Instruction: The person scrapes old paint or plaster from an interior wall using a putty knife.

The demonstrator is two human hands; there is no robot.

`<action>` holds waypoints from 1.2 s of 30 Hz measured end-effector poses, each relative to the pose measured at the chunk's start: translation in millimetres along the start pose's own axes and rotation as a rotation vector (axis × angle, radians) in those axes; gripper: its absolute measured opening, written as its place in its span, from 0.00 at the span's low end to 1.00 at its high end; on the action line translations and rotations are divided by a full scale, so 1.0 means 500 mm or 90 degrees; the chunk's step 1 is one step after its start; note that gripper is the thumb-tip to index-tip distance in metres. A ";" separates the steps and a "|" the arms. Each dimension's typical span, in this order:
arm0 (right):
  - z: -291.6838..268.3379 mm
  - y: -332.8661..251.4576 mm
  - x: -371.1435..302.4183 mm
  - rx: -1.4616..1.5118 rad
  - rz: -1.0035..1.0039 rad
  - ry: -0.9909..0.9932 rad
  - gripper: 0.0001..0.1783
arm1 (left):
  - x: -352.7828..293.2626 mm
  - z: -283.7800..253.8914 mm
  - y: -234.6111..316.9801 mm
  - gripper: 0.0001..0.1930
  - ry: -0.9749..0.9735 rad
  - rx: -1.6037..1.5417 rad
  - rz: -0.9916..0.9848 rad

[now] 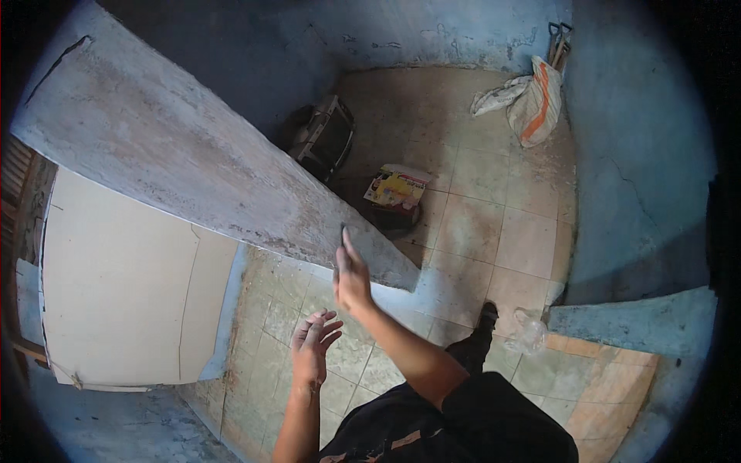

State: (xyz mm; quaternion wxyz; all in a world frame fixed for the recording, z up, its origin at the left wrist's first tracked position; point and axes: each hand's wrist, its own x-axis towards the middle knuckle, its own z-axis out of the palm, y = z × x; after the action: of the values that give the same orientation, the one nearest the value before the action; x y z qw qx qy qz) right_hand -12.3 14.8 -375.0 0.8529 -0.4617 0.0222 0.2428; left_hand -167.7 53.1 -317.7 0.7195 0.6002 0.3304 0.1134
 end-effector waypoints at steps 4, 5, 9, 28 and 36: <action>-0.081 0.086 0.042 -0.086 0.148 0.122 0.28 | 0.003 0.040 0.017 0.15 -0.017 0.001 -0.005; -0.105 0.073 0.072 -0.011 0.180 0.107 0.27 | 0.006 0.046 0.019 0.15 -0.020 0.001 -0.005; -0.027 -0.051 0.018 0.036 0.109 -0.001 0.28 | 0.009 0.037 0.014 0.14 -0.004 -0.004 0.009; -0.055 0.008 0.055 -0.011 0.128 0.047 0.27 | -0.001 0.050 0.021 0.14 0.003 -0.020 0.038; -0.196 0.152 0.217 0.013 0.285 0.163 0.27 | -0.012 0.039 0.001 0.15 -0.021 -0.020 0.018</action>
State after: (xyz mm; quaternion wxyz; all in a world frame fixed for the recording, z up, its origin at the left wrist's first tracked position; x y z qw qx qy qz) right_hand 68.3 14.1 -518.5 0.7726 -0.4640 0.2342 0.3646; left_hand -160.1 34.5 -314.0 0.7323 0.5954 0.3083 0.1192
